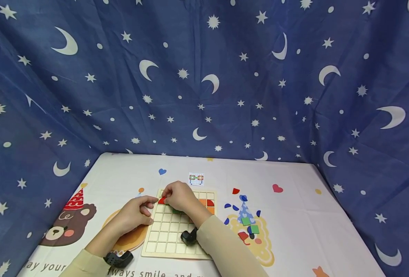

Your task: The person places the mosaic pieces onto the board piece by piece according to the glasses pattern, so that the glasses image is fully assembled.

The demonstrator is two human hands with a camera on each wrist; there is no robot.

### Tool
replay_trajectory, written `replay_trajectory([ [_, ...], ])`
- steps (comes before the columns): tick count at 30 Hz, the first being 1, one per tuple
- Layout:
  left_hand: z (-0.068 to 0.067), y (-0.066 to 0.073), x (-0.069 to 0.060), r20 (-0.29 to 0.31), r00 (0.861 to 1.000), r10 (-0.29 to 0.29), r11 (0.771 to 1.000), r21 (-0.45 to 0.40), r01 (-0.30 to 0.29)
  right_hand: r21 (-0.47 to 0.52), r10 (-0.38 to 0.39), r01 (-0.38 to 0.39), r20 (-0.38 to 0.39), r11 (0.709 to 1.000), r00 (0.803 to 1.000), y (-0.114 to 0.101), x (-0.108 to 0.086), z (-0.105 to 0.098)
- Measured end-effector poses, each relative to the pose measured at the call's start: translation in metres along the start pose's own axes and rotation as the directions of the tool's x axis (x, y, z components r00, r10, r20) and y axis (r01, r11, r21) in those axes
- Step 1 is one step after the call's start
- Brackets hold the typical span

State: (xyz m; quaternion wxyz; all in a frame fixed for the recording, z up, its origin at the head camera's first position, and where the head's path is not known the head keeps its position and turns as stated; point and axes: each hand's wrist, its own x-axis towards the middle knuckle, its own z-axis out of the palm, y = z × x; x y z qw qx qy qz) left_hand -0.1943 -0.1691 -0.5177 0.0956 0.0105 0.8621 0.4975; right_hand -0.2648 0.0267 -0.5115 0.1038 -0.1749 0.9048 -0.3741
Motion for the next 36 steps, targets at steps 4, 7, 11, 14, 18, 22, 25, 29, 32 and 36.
replay_trajectory([
  [4,0.000,0.000,0.000,-0.004,1.000,-0.002,1.000,0.009,0.002,-0.023,0.001,-0.001,-0.001,1.000,1.000,0.000,0.000,0.001],
  [7,0.000,0.001,0.000,-0.006,1.000,-0.001,1.000,0.009,0.001,-0.044,0.004,-0.004,-0.001,0.999,1.000,-0.001,0.000,0.001],
  [11,0.000,0.000,0.000,-0.005,1.000,0.001,1.000,0.005,-0.001,-0.055,0.006,-0.006,0.004,0.998,1.000,-0.001,-0.001,0.000],
  [14,-0.001,0.001,-0.001,0.000,1.000,0.009,1.000,0.010,-0.009,-0.032,-0.002,0.002,0.006,0.999,1.000,-0.001,-0.003,-0.003],
  [18,0.000,0.002,-0.001,-0.001,1.000,0.006,1.000,0.017,-0.006,-0.003,-0.009,0.009,0.006,1.000,1.000,0.000,-0.009,-0.010],
  [22,-0.001,0.003,-0.001,-0.001,1.000,0.000,1.000,0.018,0.000,0.000,-0.009,0.009,-0.005,1.000,1.000,0.003,-0.016,-0.019],
  [25,-0.001,0.004,-0.002,-0.001,1.000,0.000,1.000,0.014,0.000,0.003,-0.018,0.018,-0.011,1.000,1.000,0.006,-0.023,-0.027],
  [29,-0.002,0.005,-0.003,-0.001,1.000,-0.001,1.000,0.008,0.001,0.004,-0.030,0.030,-0.006,1.000,1.000,0.012,-0.035,-0.038],
  [32,-0.001,0.003,-0.002,-0.001,1.000,-0.001,1.000,0.008,0.001,-0.008,-0.040,0.040,-0.010,0.999,0.999,0.018,-0.045,-0.046],
  [36,0.000,0.001,-0.001,-0.002,1.000,-0.001,1.000,0.007,0.001,-0.026,-0.042,0.041,-0.027,0.999,0.999,0.028,-0.060,-0.057],
])
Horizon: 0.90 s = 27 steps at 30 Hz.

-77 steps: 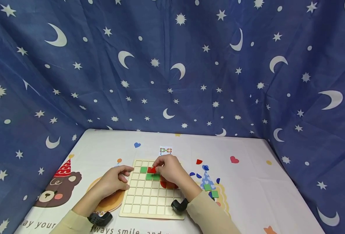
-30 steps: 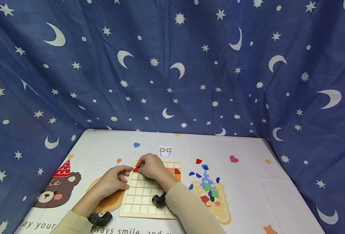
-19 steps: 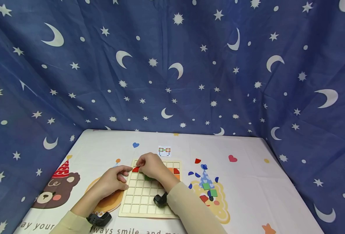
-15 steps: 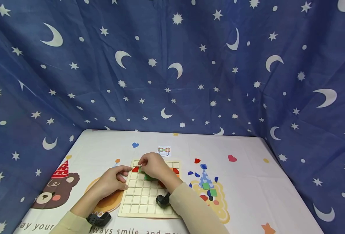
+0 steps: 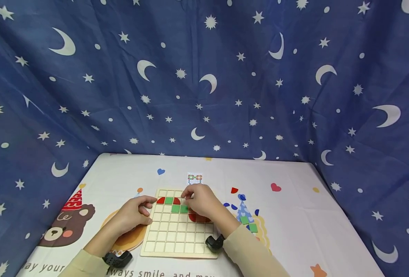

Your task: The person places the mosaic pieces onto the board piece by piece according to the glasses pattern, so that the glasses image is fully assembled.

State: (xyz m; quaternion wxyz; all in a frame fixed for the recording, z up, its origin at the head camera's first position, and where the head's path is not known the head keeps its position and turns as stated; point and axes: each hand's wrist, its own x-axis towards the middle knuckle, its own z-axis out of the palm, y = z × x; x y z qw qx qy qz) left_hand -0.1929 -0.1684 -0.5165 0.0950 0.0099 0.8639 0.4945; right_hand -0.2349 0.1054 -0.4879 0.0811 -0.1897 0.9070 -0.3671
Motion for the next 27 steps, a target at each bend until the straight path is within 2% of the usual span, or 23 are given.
replay_trajectory([
  [7,-0.001,-0.001,-0.001,0.003,1.000,0.006,1.000,0.000,-0.006,-0.019,0.022,-0.022,-0.008,1.000,1.000,0.015,-0.024,-0.016],
  [13,-0.001,-0.002,-0.002,0.003,1.000,0.008,1.000,0.001,-0.008,-0.055,0.032,-0.035,-0.064,0.998,0.997,0.026,-0.045,-0.027],
  [22,0.001,-0.003,0.001,0.002,1.000,0.012,1.000,-0.002,-0.012,-0.046,0.140,-0.146,-0.119,0.988,0.983,0.049,-0.079,-0.047],
  [27,0.001,-0.004,0.002,-0.005,1.000,0.017,1.000,0.005,-0.016,-0.007,0.237,-0.240,-0.128,0.971,0.963,0.061,-0.097,-0.057],
])
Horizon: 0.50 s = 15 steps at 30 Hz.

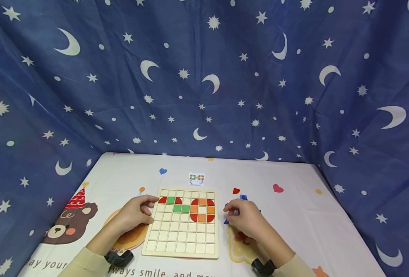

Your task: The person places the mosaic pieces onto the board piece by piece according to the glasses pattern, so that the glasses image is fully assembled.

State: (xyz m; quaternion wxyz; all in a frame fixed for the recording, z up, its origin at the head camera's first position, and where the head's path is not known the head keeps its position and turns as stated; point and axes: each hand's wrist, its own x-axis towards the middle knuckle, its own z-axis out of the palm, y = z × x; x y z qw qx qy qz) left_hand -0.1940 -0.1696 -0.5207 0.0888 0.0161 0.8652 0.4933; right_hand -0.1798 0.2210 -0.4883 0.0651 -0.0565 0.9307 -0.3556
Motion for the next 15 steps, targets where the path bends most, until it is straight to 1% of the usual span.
replay_trajectory([
  [3,0.000,-0.001,0.000,0.002,1.000,-0.005,1.000,0.001,0.005,-0.014,0.030,-0.030,-0.012,0.999,0.999,0.010,-0.006,-0.005],
  [6,0.000,0.000,0.000,0.001,1.000,-0.008,1.000,0.001,0.008,-0.037,0.042,-0.043,-0.023,0.998,0.999,0.020,-0.011,-0.009],
  [9,0.000,0.001,0.000,0.003,1.000,-0.012,1.000,0.002,0.012,-0.029,0.102,-0.102,-0.018,0.994,0.995,0.029,-0.015,-0.011],
  [13,0.000,0.002,0.000,0.007,1.000,-0.015,1.000,0.004,0.015,-0.043,0.163,-0.164,-0.013,0.986,0.987,0.040,-0.015,-0.014],
  [15,-0.001,0.002,0.000,0.008,1.000,-0.014,1.000,0.006,0.014,-0.073,0.171,-0.172,-0.019,0.982,0.985,0.045,-0.014,-0.015],
])
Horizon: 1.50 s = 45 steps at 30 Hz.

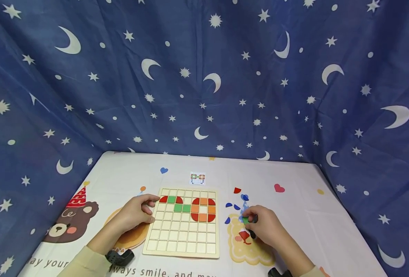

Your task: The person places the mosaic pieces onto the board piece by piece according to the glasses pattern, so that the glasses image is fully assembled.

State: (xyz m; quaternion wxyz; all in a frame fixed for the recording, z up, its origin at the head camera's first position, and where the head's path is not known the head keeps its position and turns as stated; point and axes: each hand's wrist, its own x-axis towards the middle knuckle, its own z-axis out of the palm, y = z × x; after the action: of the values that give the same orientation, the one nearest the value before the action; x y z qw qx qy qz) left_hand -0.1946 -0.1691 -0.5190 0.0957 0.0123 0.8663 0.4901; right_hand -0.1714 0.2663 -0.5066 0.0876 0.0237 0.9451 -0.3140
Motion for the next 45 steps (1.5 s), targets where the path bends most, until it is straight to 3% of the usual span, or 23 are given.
replay_trajectory([
  [4,0.000,-0.001,0.000,0.001,1.000,0.003,1.000,0.005,-0.003,-0.048,0.018,-0.019,-0.005,0.999,1.000,0.007,0.004,-0.001],
  [10,-0.002,-0.002,0.000,-0.002,1.000,0.002,1.000,0.007,-0.002,-0.027,0.016,-0.016,-0.002,1.000,1.000,0.008,0.004,0.003],
  [15,-0.002,-0.001,0.001,0.000,1.000,0.004,1.000,0.018,-0.004,0.015,-0.010,0.010,0.000,1.000,1.000,0.003,0.001,0.008],
  [22,-0.002,0.001,0.003,0.000,1.000,-0.003,1.000,0.017,0.003,-0.021,-0.101,0.101,-0.022,0.995,0.995,-0.002,0.000,0.012],
  [28,-0.002,0.002,0.003,0.000,1.000,-0.009,1.000,0.011,0.009,0.031,-0.087,0.088,-0.033,0.996,0.996,-0.010,0.000,0.012],
  [38,-0.001,0.001,0.002,0.005,1.000,-0.003,1.000,0.003,0.003,0.195,-0.008,0.011,-0.018,0.981,1.000,-0.044,0.002,0.020],
  [45,-0.001,0.001,0.000,-0.001,1.000,0.001,1.000,-0.003,-0.001,0.196,-0.096,0.098,-0.024,0.976,0.995,-0.077,0.010,0.038],
])
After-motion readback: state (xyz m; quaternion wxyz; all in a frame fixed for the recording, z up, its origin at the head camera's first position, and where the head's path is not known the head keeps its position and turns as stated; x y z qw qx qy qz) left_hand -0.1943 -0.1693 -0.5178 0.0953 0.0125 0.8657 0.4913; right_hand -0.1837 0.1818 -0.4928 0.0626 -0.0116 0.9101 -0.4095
